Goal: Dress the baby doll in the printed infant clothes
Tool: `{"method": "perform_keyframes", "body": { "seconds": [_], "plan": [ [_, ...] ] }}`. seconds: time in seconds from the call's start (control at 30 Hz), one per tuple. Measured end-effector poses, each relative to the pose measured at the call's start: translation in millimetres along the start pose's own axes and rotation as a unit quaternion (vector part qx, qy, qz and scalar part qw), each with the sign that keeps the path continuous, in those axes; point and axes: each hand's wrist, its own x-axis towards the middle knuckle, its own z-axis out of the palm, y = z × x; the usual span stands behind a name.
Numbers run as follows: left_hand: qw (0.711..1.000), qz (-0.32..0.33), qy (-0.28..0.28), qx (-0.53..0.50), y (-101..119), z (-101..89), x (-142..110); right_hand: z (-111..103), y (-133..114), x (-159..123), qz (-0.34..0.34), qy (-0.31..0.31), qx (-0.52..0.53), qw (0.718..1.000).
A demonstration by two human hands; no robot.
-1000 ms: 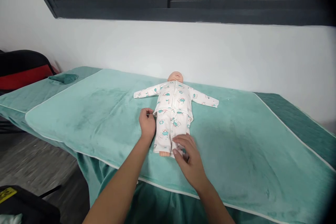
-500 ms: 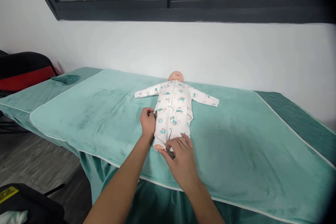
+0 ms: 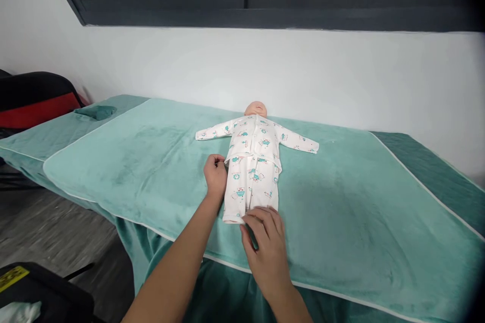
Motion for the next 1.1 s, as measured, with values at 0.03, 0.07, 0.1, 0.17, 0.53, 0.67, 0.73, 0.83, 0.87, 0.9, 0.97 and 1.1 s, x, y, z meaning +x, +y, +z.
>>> {"method": "perform_keyframes", "body": {
  "seconds": [0.03, 0.07, 0.1, 0.17, 0.53, 0.67, 0.73, 0.83, 0.87, 0.9, 0.97, 1.1],
  "plan": [
    [1.000, -0.001, -0.002, -0.001, 0.1, -0.2, -0.2, -0.5, 1.8, -3.5, 0.009, 0.014, -0.009, 1.000],
    [1.000, -0.003, -0.003, -0.003, 0.1, -0.4, -0.4, -1.0, 4.1, -7.2, 0.023, 0.032, -0.017, 0.999],
    [1.000, -0.005, -0.005, -0.004, 0.1, -0.5, -0.7, -1.3, 7.0, -10.8, 0.043, 0.051, -0.024, 0.997],
    [1.000, -0.008, -0.007, -0.005, 0.2, -0.6, -1.1, -2.1, 13.8, -17.1, 0.087, 0.080, -0.026, 0.993],
    [1.000, -0.012, -0.015, -0.004, 1.9, -1.3, -0.4, -18.9, 15.3, -16.2, 0.102, 0.071, 0.021, 0.992],
    [1.000, -0.015, -0.016, -0.003, 2.9, -1.5, 0.0, -24.6, 22.0, -15.6, 0.084, -0.007, 0.068, 0.994],
    [1.000, -0.016, -0.018, 0.000, 3.4, -1.7, -0.1, -30.3, 31.4, -8.6, 0.076, -0.015, 0.100, 0.992],
    [1.000, -0.016, -0.019, 0.003, 3.8, -2.2, 0.3, -40.2, 52.1, 21.9, 0.129, 0.045, 0.142, 0.980],
    [1.000, -0.016, -0.020, 0.005, 3.9, -2.5, 0.6, -42.1, 60.4, 37.5, 0.159, 0.070, 0.154, 0.973],
    [1.000, -0.016, -0.020, 0.007, 3.9, -2.7, 0.9, -42.5, 69.0, 54.9, 0.184, 0.090, 0.166, 0.965],
    [1.000, -0.017, -0.020, 0.012, 3.7, -3.2, 1.5, -37.2, 86.0, 90.2, 0.225, 0.083, 0.199, 0.950],
    [0.999, -0.012, -0.019, 0.029, 1.7, -3.1, 0.9, -2.4, 108.9, 131.9, 0.311, 0.001, 0.231, 0.922]
  ]
}}
